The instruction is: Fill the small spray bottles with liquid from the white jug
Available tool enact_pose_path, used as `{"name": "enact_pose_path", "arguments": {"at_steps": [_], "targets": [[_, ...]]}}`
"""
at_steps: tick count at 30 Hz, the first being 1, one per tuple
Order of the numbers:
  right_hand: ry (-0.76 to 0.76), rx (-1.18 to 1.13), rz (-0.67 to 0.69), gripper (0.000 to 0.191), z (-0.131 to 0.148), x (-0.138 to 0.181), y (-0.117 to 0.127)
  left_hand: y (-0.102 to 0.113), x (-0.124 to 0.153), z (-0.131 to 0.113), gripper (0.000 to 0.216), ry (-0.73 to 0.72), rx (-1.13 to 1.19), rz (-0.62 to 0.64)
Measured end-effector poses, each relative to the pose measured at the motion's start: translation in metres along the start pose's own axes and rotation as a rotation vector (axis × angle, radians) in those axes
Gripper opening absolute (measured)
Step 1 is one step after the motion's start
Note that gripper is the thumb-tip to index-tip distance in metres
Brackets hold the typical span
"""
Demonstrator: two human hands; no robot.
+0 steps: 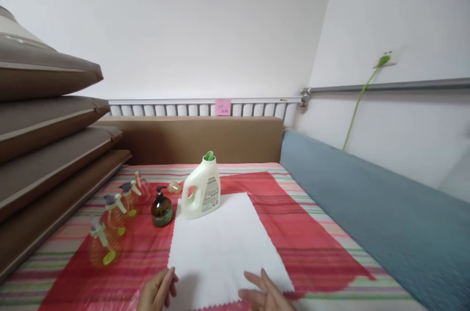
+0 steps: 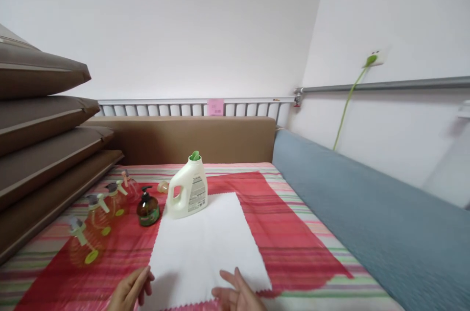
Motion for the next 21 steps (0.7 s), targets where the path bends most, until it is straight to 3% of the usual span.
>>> {"name": "enact_pose_path", "arguments": {"at_steps": [6,10,14,18,21], "targets": [[0.129,0.012,-0.136,0.053,0.037,0.006,-0.023,0.011,-0.027,-0.020,0.062,-0.005,0.000,-0.017],[0.246,0.105,-0.188,0.064,0.063,-0.012,-0.039,0.012,-0.068,-0.052,0.068,-0.062,-0.011,0.000],[0.465,0.291,-0.245,0.071,0.108,-0.022,-0.071,0.011,-0.114,-0.072,0.072,-0.035,0.017,0.048],[0.567,0.468,-0.361,0.078,0.138,-0.040,-0.093,0.016,-0.144,-0.063,0.072,-0.041,0.039,0.105],[0.576,0.516,-0.463,0.078,0.145,-0.060,-0.090,0.023,-0.153,-0.042,0.073,-0.025,0.029,0.110]]}}
Point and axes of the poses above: each hand's wrist, its own x-axis away from the middle knuckle, its own y-axis out of the back of the hand, z = x × y, the point moved 7 cm from there along -x, towards the middle knuckle, and after that the axes turned 7 degrees about -y, right-handed, at the moved point
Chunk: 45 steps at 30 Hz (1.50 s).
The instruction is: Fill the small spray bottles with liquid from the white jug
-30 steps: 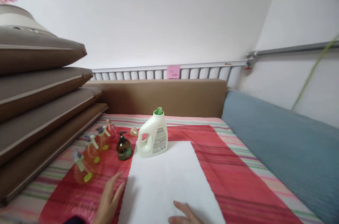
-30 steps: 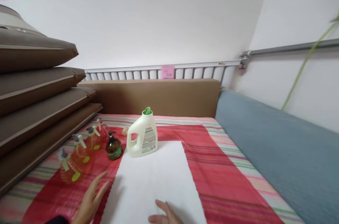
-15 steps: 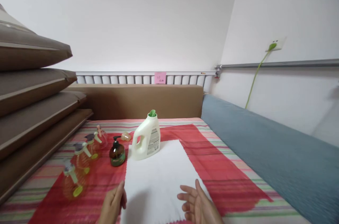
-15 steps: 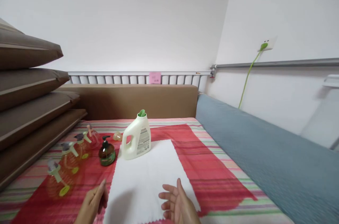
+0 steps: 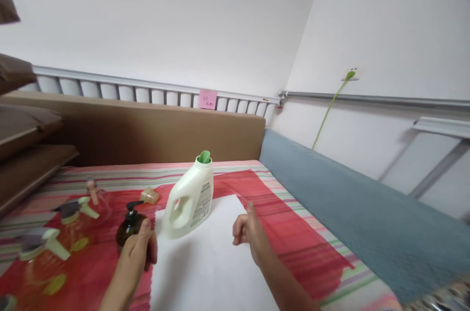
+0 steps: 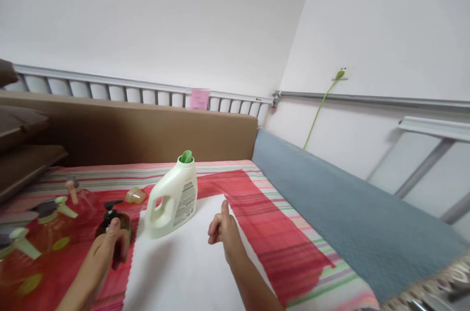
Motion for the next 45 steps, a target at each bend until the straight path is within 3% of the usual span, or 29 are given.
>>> {"name": "enact_pose_path", "arguments": {"at_steps": [4,8,20,24,27,31,34,36,39,42,45], "targets": [[-0.079,0.092,-0.072,0.077,-0.016,-0.020,-0.001,0.005,-0.006,0.020,0.076,0.095,0.000,-0.010],[-0.135,0.156,-0.097,0.077,-0.017,-0.027,0.000,0.001,-0.010,0.020,0.078,0.166,0.020,-0.019],[-0.230,0.121,-0.087,0.074,-0.017,-0.022,0.003,0.008,-0.001,0.030,0.080,0.195,0.023,-0.034],[-0.233,0.145,-0.011,0.073,-0.022,-0.010,-0.008,0.004,0.005,0.027,0.075,0.177,0.133,-0.048],[-0.254,0.225,0.132,0.072,-0.037,0.002,-0.041,-0.001,0.013,0.005,0.056,-0.015,0.214,-0.049],[-0.246,0.371,0.351,0.056,-0.066,0.019,-0.116,0.008,0.033,-0.029,0.029,-0.304,0.154,-0.234],[-0.074,0.411,0.429,0.036,-0.064,0.026,-0.174,0.011,0.044,-0.040,0.031,-0.428,0.079,-0.296],[0.099,0.403,0.401,0.031,-0.050,0.024,-0.201,0.017,0.046,-0.042,0.034,-0.499,0.042,-0.352],[0.283,0.417,0.293,0.043,-0.029,0.008,-0.227,0.032,0.042,-0.034,0.038,-0.523,0.000,-0.502],[0.374,0.488,0.217,0.060,-0.021,-0.014,-0.249,0.049,0.031,-0.014,0.043,-0.419,0.008,-0.655],[0.445,0.567,0.239,0.053,-0.023,-0.030,-0.275,0.056,0.020,0.007,0.043,-0.305,0.015,-0.700]]}}
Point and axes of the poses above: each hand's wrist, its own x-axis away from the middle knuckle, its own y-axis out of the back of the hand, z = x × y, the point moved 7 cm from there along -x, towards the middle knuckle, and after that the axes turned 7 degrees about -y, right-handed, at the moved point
